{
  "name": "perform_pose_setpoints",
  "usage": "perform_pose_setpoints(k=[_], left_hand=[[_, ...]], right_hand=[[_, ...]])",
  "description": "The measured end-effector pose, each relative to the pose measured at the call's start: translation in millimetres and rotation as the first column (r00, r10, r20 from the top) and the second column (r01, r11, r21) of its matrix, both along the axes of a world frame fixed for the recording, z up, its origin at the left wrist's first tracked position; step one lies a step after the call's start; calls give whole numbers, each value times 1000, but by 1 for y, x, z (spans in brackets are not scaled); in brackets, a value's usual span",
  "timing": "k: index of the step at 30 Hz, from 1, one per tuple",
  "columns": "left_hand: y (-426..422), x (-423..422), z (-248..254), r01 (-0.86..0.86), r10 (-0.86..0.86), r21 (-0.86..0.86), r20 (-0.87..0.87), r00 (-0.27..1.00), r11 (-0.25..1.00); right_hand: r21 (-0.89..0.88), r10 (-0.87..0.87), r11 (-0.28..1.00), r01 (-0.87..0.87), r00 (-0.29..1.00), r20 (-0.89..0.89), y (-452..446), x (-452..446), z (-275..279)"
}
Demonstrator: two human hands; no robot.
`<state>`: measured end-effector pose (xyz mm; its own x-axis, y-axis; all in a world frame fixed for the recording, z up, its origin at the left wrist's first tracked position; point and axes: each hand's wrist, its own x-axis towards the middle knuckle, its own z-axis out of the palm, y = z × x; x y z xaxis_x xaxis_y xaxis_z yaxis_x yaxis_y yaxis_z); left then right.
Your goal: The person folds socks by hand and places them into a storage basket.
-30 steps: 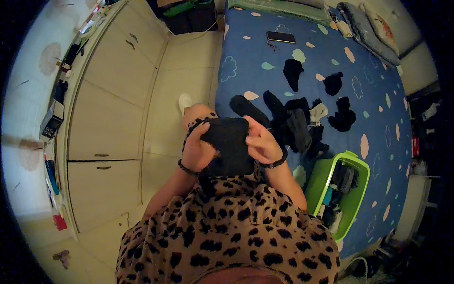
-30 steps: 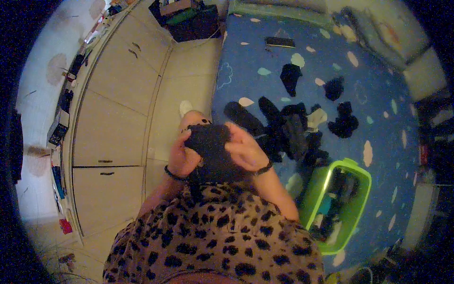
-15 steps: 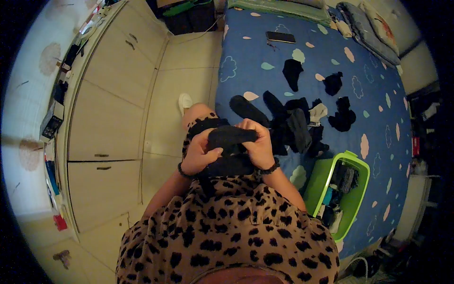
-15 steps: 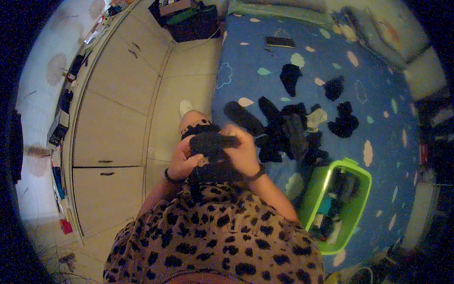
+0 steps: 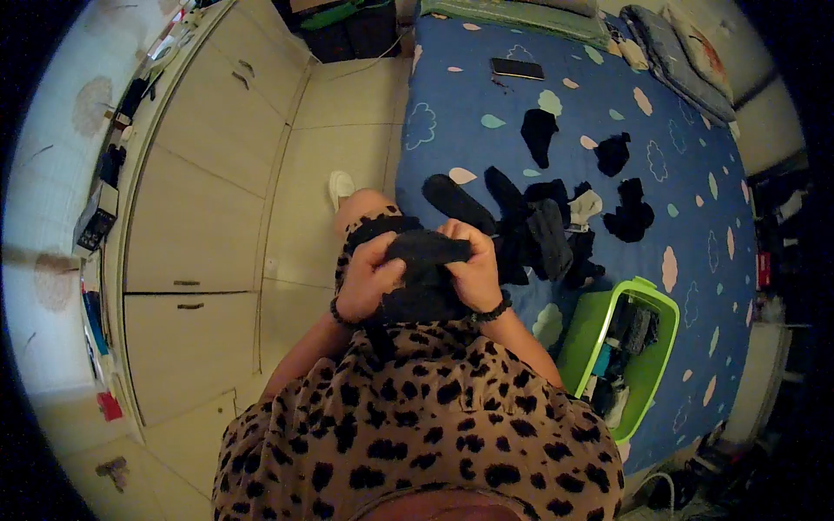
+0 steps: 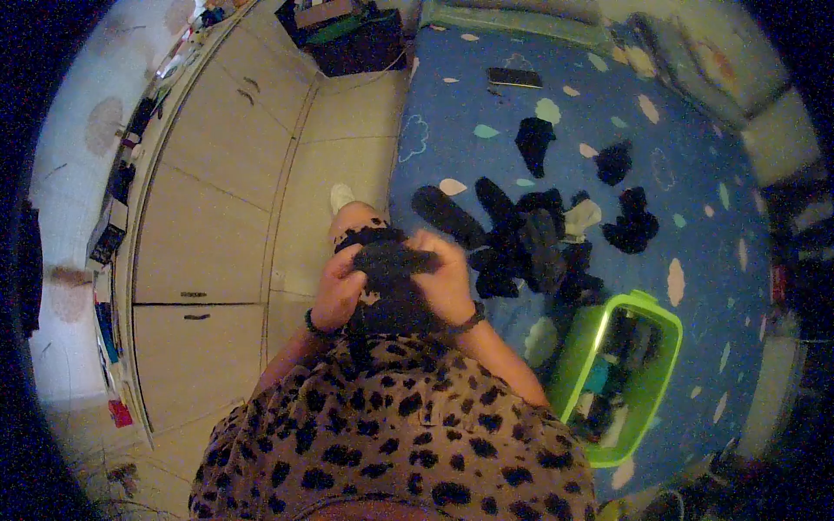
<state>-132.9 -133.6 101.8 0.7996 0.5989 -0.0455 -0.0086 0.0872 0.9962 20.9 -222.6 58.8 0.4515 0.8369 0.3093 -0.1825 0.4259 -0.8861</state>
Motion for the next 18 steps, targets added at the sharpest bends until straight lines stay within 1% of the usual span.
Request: perform_pose_setpoints(k=[1,2,3,4,5,6,7,8,9,11,12,13,14,15,16,17,18], left_hand=[[3,1,-5,-20,19,15,86,996,1000],[7,3,-8,-39,34,30,173,984,999],[9,3,-9,-44,39,28,171,984,999],[12,3,-9,-3,0,35,69,998,999],[14,2,-9,41,-40,39,-34,999,998],[13,3,-9,41,-39,38,-35,999,998],[10,3,-7,-55,58,99,-20,998,994],[7,3,-5,-152,153,157,1,988,976],[4,1,-3,-152,154,156,-1,988,976],[1,-1,2,-234,233,134,25,972,963],[-2,1,6,-239,237,134,27,971,962],[-4,4,10,-281,276,129,60,959,951],[-7,7,12,-321,312,122,93,946,939],[-8,8,11,-324,314,122,92,945,938],[-10,9,10,-308,300,51,119,946,950],[-11,10,8,-287,287,-21,146,947,958],[-10,10,4,-288,287,-21,145,947,958]], right_hand=[[-12,15,1000,-14,993,116,-2,-1,1],[-12,15,1000,-14,993,115,-3,-1,1],[-39,61,998,-56,988,142,-5,-1,0],[-66,104,993,-94,980,169,-6,-2,0],[-66,104,993,-94,980,168,-8,-1,4],[-121,113,988,-100,988,109,-11,0,12],[-175,119,979,-109,992,49,-13,0,17],[-175,119,979,-109,992,49,-13,2,13],[-149,140,980,-132,989,46,-13,2,7],[-122,161,980,-154,986,47,-13,1,6],[-121,172,978,-172,985,-8,-13,0,11],[-118,180,975,-186,982,-65,-13,-1,13],[-118,180,975,-187,982,-65,-13,-1,10],[-105,169,978,-182,978,-123,-12,-2,6],[-93,157,980,-176,971,-181,-11,-1,3],[-93,157,980,-176,971,-181,-12,0,3],[-130,157,972,-196,953,-261,-12,1,3]])
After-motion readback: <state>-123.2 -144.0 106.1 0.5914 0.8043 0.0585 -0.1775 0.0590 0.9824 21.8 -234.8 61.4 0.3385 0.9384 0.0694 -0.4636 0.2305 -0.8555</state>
